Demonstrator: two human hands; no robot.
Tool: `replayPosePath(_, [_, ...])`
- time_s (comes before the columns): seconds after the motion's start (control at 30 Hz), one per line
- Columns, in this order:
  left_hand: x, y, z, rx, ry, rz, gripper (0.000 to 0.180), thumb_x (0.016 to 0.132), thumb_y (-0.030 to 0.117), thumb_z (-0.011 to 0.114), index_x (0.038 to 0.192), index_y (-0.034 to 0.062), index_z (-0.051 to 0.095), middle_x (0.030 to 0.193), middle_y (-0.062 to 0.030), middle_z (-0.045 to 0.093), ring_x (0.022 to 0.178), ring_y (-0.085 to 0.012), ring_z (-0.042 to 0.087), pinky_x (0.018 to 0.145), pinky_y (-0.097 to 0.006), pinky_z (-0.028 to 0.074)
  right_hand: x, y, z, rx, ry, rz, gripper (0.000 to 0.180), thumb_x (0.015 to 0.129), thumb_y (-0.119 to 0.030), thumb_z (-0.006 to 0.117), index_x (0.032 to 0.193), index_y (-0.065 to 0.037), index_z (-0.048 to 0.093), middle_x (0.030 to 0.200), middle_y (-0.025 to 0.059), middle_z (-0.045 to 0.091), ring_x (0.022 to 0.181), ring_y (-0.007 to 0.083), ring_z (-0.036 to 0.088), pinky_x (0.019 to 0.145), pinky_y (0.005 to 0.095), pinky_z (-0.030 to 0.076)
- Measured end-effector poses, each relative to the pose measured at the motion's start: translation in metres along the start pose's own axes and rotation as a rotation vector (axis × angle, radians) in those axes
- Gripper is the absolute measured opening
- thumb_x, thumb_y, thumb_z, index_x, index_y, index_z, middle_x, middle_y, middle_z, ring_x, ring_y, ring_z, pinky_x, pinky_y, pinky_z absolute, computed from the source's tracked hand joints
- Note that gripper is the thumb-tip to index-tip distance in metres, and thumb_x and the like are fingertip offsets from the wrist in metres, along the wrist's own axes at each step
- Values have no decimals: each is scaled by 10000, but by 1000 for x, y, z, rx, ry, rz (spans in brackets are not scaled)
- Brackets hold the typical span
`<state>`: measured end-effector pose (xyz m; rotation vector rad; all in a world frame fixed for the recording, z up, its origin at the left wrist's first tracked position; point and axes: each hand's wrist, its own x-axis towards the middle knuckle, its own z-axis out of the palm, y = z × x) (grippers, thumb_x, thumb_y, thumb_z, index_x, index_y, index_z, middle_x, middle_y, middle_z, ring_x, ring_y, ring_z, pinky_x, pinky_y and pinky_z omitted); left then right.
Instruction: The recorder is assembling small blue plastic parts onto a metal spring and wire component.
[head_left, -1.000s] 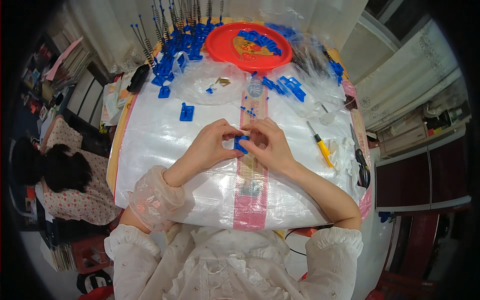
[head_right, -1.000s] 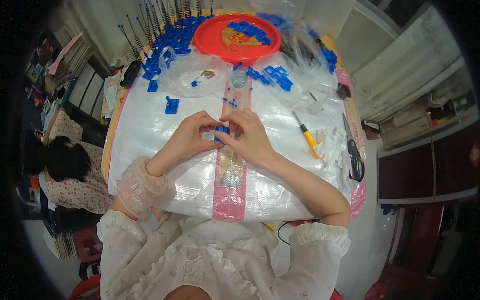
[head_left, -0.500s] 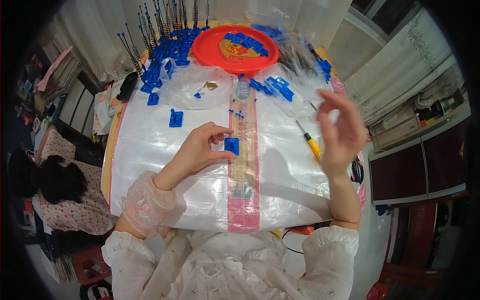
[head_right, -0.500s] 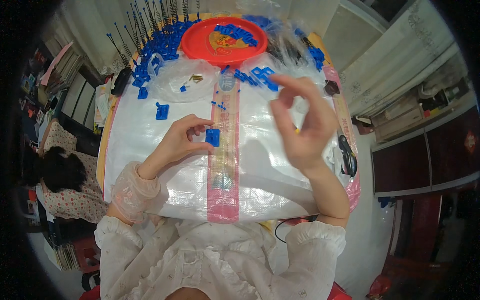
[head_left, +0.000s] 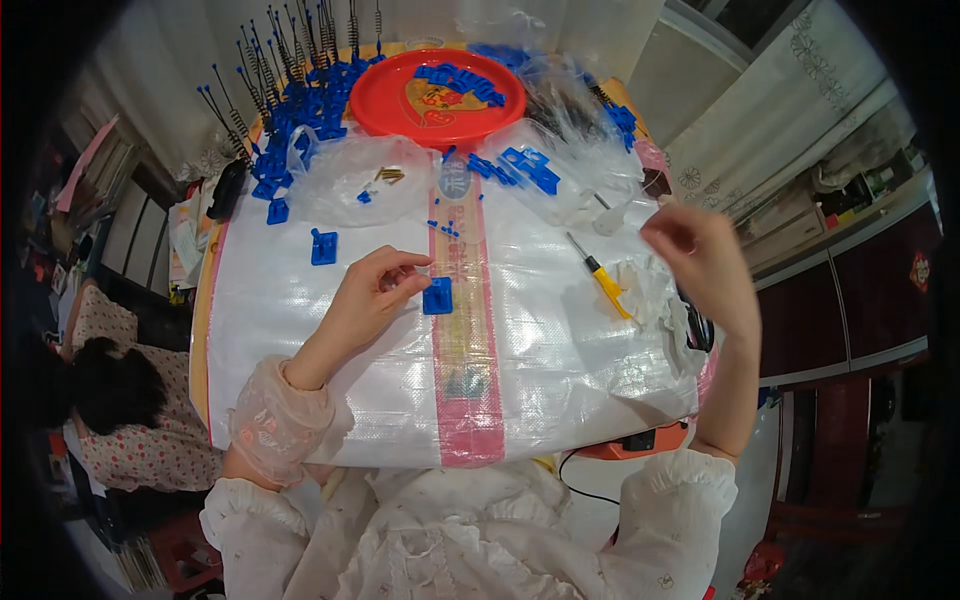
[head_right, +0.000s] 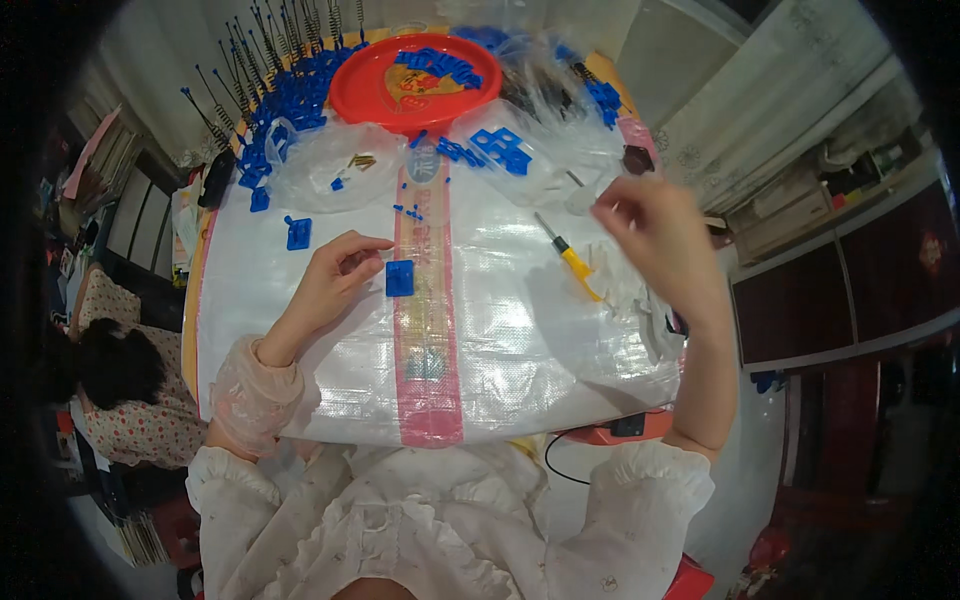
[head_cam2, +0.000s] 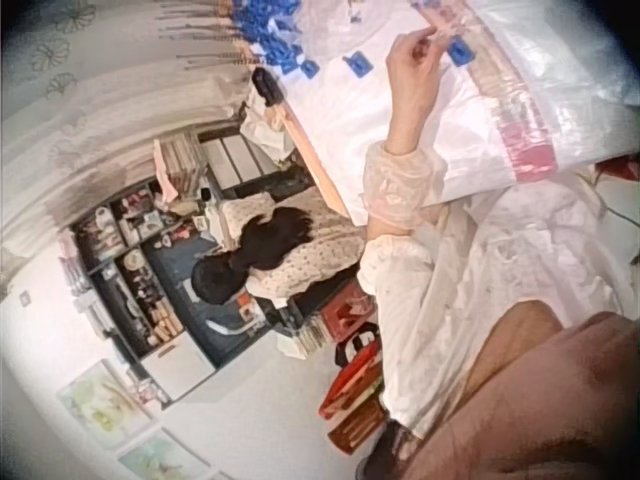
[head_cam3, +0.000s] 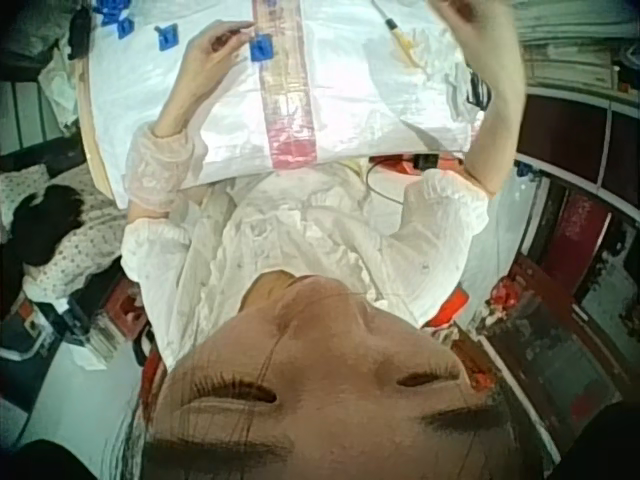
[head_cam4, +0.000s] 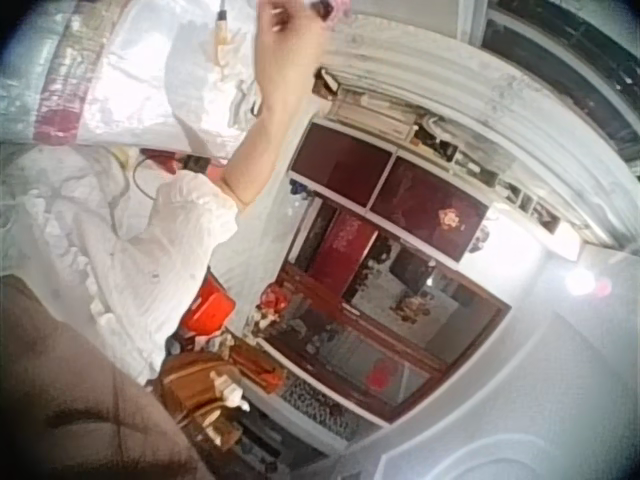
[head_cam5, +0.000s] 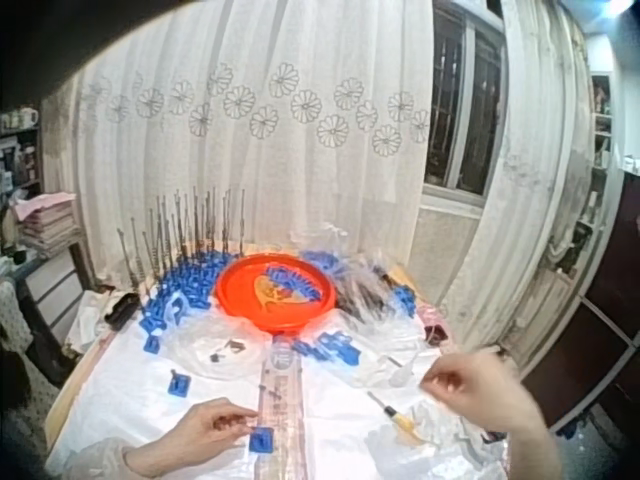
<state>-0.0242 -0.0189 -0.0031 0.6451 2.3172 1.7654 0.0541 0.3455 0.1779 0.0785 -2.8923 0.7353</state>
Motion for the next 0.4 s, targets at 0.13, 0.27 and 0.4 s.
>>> replayPosePath(0.13, [1, 3, 1, 30, -13, -6, 259, 968, 191, 776, 1186, 51, 781, 909, -28, 648, 796, -113, 545, 729, -275, 452, -9, 36, 40, -57, -85, 37, 156, 893, -121, 731, 967, 11, 766, 826, 174, 731, 761, 293, 702, 734, 388, 534])
replayPosePath(0.27, [0, 5, -1, 76, -14, -18, 260, 973, 197, 771, 1181, 41, 778, 919, -33, 654, 795, -120, 546, 729, -278, 452, -13, 56, 69, -168, -55, 87, 135, 886, -106, 722, 937, 9, 771, 845, 186, 739, 799, 347, 719, 750, 437, 546])
replayPosePath(0.4, [0, 4, -3, 69, -16, -5, 267, 981, 208, 763, 1188, 40, 775, 919, -37, 653, 796, -124, 543, 737, -282, 455, -17, 63, 73, -339, -62, 162, 132, 871, -105, 734, 955, -14, 780, 965, 188, 756, 879, 338, 729, 805, 440, 558])
